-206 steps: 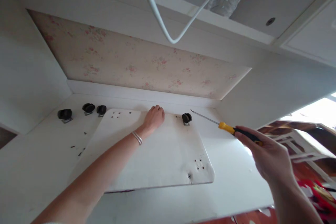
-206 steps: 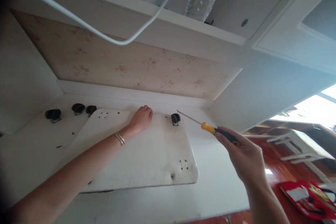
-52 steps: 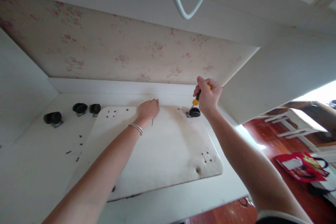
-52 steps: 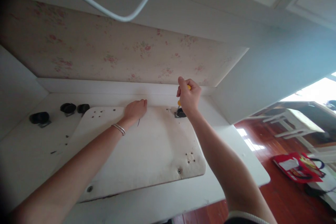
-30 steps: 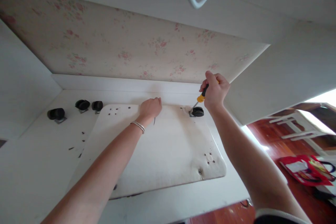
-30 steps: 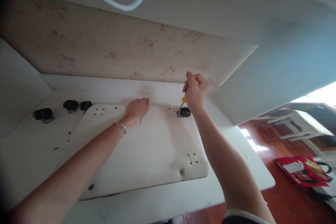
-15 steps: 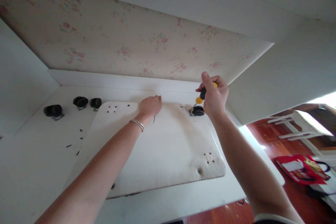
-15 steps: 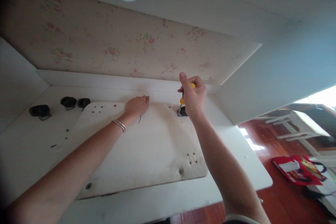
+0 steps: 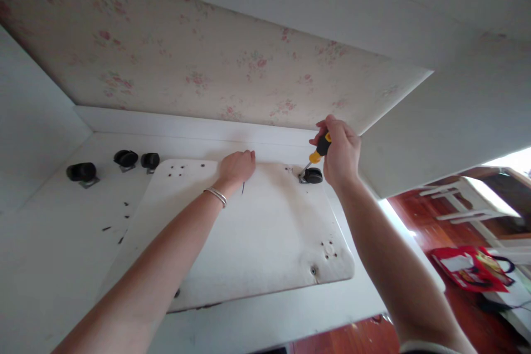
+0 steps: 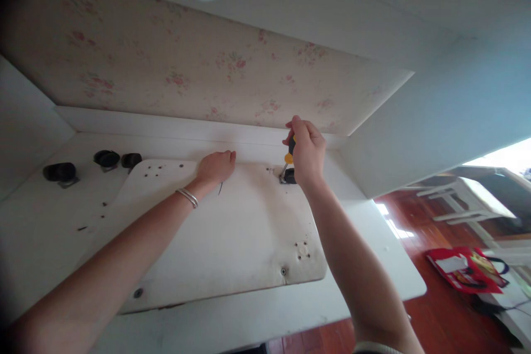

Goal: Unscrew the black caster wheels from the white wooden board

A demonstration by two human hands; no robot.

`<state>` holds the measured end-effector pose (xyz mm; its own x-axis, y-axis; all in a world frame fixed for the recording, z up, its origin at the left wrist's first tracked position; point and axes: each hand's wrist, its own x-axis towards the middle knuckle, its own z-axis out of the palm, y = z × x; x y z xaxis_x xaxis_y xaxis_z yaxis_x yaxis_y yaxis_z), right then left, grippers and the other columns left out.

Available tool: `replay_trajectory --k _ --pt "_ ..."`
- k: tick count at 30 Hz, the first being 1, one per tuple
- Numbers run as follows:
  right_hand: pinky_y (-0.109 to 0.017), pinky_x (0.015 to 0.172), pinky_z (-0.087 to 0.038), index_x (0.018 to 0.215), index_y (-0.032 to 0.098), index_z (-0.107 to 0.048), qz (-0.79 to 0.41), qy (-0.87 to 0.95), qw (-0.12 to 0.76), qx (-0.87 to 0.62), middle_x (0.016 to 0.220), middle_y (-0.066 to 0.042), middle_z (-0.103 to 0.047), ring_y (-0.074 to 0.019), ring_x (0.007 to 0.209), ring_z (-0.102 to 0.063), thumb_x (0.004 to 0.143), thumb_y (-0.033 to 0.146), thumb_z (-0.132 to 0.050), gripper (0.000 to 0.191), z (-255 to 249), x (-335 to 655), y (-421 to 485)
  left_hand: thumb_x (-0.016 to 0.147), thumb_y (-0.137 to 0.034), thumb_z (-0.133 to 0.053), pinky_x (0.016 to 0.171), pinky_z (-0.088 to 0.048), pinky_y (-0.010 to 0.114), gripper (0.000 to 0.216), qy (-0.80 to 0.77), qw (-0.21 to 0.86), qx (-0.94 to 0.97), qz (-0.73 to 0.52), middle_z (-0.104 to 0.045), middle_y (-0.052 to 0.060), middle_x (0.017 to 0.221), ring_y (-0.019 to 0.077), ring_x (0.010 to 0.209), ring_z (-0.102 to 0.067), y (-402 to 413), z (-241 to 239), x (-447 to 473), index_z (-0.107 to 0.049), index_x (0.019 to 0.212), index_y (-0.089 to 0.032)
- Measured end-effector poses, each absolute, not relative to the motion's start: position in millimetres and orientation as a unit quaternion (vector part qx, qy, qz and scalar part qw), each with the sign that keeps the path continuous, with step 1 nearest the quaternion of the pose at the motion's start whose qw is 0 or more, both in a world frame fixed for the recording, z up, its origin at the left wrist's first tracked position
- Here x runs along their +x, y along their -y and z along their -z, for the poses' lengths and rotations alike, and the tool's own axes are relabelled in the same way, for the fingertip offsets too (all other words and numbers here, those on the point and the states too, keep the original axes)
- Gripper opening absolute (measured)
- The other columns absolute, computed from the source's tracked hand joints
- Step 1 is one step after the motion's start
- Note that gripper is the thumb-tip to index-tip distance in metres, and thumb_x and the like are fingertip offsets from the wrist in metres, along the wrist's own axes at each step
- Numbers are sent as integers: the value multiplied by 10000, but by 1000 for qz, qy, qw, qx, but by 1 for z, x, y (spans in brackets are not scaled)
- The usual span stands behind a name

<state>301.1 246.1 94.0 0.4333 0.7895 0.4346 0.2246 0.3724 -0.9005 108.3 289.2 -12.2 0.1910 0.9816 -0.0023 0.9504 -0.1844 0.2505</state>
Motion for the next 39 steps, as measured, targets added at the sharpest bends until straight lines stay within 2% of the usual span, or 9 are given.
replay_trajectory --k 4,9,13,19,25,28,33,36,39 --pt "-281 575 -543 700 243 -511 -263 476 687 -481 549 93 -460 -104 466 -555 756 406 -738 286 -94 307 -247 1000 -413 -158 833 -518 388 593 -631 96 766 -83 -724 160 1022 277 969 -689 -289 13 108 -676 1098 -142" --pt "-275 565 -532 626 225 -491 -221 500 663 -512 569 45 -553 -136 555 -628 715 479 -782 396 -95 309 -247 999 -412 -161 827 -520 386 590 -626 95 769 -85 -725 158 1020 277 968 -688 -289 13 107 -677 1097 -143" --pt "-263 539 -512 710 221 -562 -193 497 669 -518 618 27 -597 -131 557 -622 784 555 -692 366 -93 308 -249 999 -417 -155 822 -522 399 595 -626 94 770 -85 -725 153 1019 287 963 -689 -289 13 107 -677 1096 -149" --pt "-238 438 -422 641 248 -467 -136 508 678 -512 521 59 -489 -98 432 -491 881 620 -519 446 -88 305 -254 998 -417 -158 820 -524 397 593 -626 97 769 -83 -725 157 1021 287 960 -690 -290 13 107 -678 1094 -147" --pt "-253 368 -327 540 243 -416 -258 521 661 -474 441 68 -402 -91 365 -389 804 547 -675 479 -97 304 -251 997 -420 -151 810 -527 402 600 -627 97 768 -83 -726 152 1018 292 953 -692 -289 12 107 -679 1091 -151" --pt "-253 381 -347 519 232 -443 -318 550 619 -462 436 62 -423 -92 372 -412 762 485 -734 455 -102 312 -254 997 -417 -158 832 -522 388 595 -628 100 767 -82 -725 156 1031 280 970 -688 -288 11 106 -675 1104 -145" --pt "-251 461 -451 618 223 -545 -232 514 644 -516 548 33 -548 -113 472 -539 780 544 -699 390 -102 314 -260 999 -412 -162 837 -520 377 590 -625 106 769 -84 -728 152 1027 269 975 -688 -288 9 106 -678 1098 -145" --pt "-245 427 -404 566 230 -482 -234 506 662 -501 501 48 -466 -98 433 -469 792 569 -679 452 -101 308 -256 1000 -409 -164 839 -520 391 587 -624 105 769 -86 -727 153 1027 280 980 -687 -288 9 107 -680 1097 -147" --pt "-250 381 -313 494 230 -407 -355 539 611 -459 461 60 -371 -88 400 -379 763 521 -723 507 -104 309 -250 1001 -407 -163 845 -518 401 589 -624 104 769 -87 -724 156 1030 285 984 -685 -288 11 107 -682 1094 -146"
